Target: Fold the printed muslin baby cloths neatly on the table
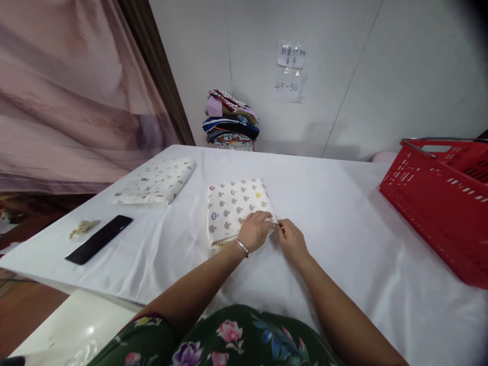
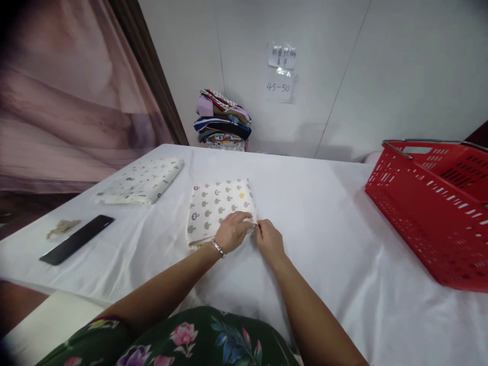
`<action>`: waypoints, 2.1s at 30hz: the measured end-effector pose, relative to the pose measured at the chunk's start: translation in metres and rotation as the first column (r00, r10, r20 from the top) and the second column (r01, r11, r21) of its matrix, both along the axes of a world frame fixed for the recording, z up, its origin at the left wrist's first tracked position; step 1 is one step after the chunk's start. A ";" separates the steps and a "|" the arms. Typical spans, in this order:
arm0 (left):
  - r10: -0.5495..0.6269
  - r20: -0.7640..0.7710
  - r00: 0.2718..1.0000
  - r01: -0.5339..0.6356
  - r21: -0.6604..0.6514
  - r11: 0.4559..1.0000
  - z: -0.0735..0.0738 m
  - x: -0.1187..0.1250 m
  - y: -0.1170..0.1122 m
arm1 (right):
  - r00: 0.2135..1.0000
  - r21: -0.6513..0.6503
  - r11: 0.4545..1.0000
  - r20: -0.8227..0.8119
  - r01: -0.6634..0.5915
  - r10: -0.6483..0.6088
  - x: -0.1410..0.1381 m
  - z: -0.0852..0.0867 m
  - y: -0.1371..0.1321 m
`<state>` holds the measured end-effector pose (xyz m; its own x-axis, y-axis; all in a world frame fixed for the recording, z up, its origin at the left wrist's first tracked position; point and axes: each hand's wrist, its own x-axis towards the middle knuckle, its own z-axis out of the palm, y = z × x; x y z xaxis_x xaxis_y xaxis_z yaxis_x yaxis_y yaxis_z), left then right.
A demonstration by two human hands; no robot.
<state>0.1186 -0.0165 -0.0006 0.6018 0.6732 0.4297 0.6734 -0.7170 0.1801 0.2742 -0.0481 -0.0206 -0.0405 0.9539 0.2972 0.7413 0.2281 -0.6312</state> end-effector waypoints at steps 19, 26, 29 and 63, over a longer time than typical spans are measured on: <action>-0.005 0.116 0.993 0.000 0.036 0.999 -0.003 0.006 -0.002 | 1.000 0.040 0.999 -0.006 -0.028 0.028 -0.001 -0.004 0.000; 0.024 0.145 0.989 -0.027 0.021 0.999 -0.008 0.009 -0.001 | 0.998 0.008 0.999 0.038 -0.049 0.049 0.001 -0.003 -0.001; 0.022 0.173 0.985 -0.021 -0.006 1.000 -0.009 0.008 0.000 | 0.999 -0.007 0.999 0.032 -0.037 0.037 0.000 -0.001 -0.002; 0.140 0.152 0.978 -0.134 -0.048 0.990 -0.011 -0.012 -0.003 | 0.994 0.065 0.998 0.109 -0.018 0.011 -0.005 -0.002 -0.001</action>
<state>0.1063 -0.0195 -0.0113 0.4313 0.7620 0.4830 0.7266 -0.6107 0.3147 0.2695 -0.0487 -0.0228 -0.0898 0.9314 0.3528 0.8010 0.2780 -0.5302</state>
